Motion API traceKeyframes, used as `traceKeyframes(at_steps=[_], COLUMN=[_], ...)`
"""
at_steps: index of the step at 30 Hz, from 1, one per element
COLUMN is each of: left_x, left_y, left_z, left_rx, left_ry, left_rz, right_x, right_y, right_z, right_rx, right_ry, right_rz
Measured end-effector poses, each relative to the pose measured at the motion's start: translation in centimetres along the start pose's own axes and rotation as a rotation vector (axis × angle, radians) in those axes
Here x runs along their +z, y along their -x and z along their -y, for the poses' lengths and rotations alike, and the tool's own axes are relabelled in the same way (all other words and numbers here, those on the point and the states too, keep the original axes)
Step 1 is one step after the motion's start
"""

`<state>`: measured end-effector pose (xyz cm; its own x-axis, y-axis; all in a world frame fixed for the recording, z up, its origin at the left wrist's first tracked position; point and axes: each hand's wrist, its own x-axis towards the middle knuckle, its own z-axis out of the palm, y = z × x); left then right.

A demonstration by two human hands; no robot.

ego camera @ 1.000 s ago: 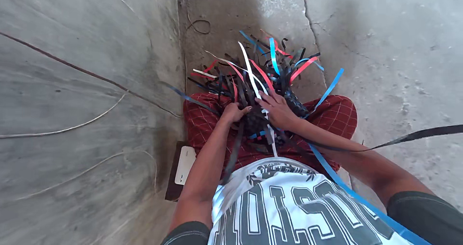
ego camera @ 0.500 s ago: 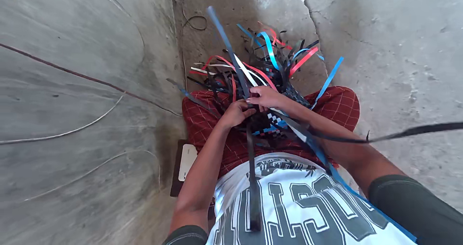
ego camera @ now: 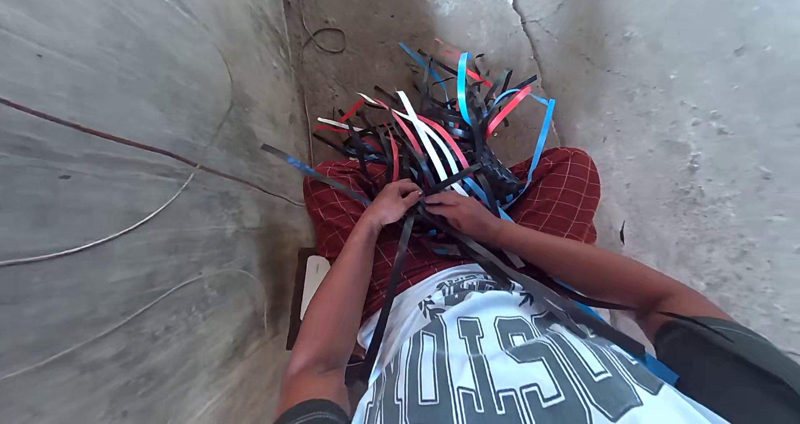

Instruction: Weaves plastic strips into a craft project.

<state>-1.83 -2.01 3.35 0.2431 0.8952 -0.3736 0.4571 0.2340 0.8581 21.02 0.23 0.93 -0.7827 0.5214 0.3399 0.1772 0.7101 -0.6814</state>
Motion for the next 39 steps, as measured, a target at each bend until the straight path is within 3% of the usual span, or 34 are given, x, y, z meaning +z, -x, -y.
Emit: traceKeyframes(at_steps=[2, 5, 7, 11, 15, 18, 20, 23, 25, 27, 32, 36, 39], left_x=[-0.1, 0.0, 0.1, -0.4, -1.3, -1.2, -0.7, 0.5, 0.8, 1.7, 3.5, 3.9, 3.4], left_y=[0.1, 0.2, 0.5, 1.1, 1.0, 0.2, -0.3, -0.8, -1.0, -1.1, -1.5, -1.5, -1.5], left_z=[-0.1, 0.0, -0.1, -0.8, 0.2, 1.3, 0.8, -0.5, -1.7, -2.7, -3.0, -2.0, -1.4], left_rx=[0.037, 0.059, 0.014, -0.034, 0.216, 0.432, 0.327, 0.043, -0.144, -0.233, -0.238, -0.181, -0.135], left_ry=[-0.037, -0.094, -0.142, -0.178, -0.376, -0.676, -0.768, -0.630, -0.363, -0.115, -0.024, 0.038, 0.071], left_rz=[-0.016, -0.040, -0.072, -0.108, -0.084, -0.302, -0.466, -0.390, -0.267, -0.290, -0.294, -0.353, -0.412], right_x=[-0.5, -1.7, -1.6, -1.7, -1.7, -1.6, -1.7, -2.0, -2.0, -1.9, -1.7, -1.1, -1.0], right_y=[-1.9, -4.9, -5.8, -6.3, -6.3, -6.1, -6.0, -6.0, -6.2, -6.2, -5.9, -5.0, -3.6], right_z=[0.4, 1.5, 1.4, 1.4, 1.3, 1.0, 0.9, 0.5, 0.3, 0.2, -0.8, -2.0, -1.4], right_rx=[0.153, 0.417, 0.491, 0.561, 0.552, 0.554, 0.571, 0.583, 0.622, 0.664, 0.706, 0.808, 0.627], right_ry=[-0.058, -0.043, -0.035, -0.046, -0.069, -0.056, -0.044, -0.058, -0.069, -0.054, -0.118, -0.512, -0.561], right_rz=[0.025, 0.281, 0.338, 0.355, 0.363, 0.349, 0.323, 0.224, 0.194, 0.176, 0.078, -0.150, -0.294])
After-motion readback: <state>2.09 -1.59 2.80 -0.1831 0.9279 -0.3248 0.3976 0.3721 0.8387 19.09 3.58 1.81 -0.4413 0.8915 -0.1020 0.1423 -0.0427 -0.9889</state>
